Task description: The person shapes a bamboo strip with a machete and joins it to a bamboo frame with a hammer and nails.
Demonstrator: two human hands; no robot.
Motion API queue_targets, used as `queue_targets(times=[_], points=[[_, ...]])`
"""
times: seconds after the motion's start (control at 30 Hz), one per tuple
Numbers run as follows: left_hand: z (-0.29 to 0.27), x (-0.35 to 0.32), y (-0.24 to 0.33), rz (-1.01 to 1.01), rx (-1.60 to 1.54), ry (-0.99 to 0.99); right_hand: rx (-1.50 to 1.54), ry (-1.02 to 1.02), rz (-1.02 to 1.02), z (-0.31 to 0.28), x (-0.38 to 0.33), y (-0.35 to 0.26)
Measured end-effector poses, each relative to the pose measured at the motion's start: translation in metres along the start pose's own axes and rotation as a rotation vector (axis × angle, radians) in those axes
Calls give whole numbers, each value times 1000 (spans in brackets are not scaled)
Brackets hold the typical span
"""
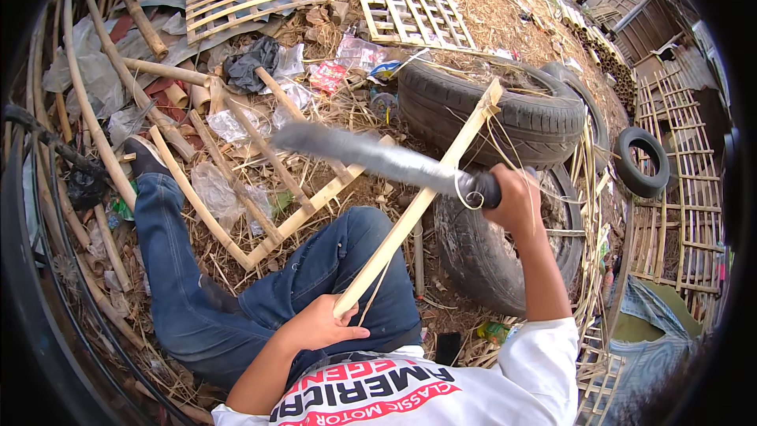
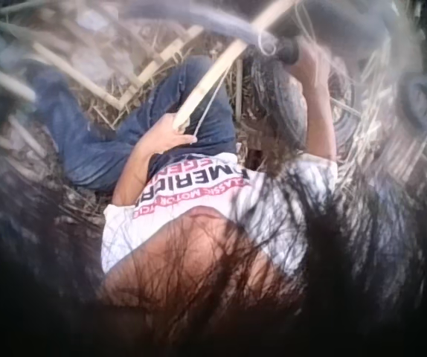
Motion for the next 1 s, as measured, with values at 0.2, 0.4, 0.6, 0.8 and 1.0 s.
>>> queue_targets(times=[0.2,0.4,0.6,0.8,1.0], points=[[17,18,-9,50,-59,30,-1,280,305,-34,14,28],[15,-7,2,-57,14,-41,-163,334,414,-48,28,75],[-16,-1,11,72,124,121,363,338,449,-63,-12,116],[-11,19,5,67,31,118,359,-7,209,-33,-51,7],[36,1,-4,-88,-725,-108,159,-79,-35,-20,-44,-25]])
Point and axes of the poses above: each hand's wrist, its own x-axis towards the middle knuckle, its own z-axis out of the palm, y = z × x, the point moved 10 cm from there along x, towards the middle knuckle, and after that the axes turned 15 degrees about z, right-handed, at the moved point
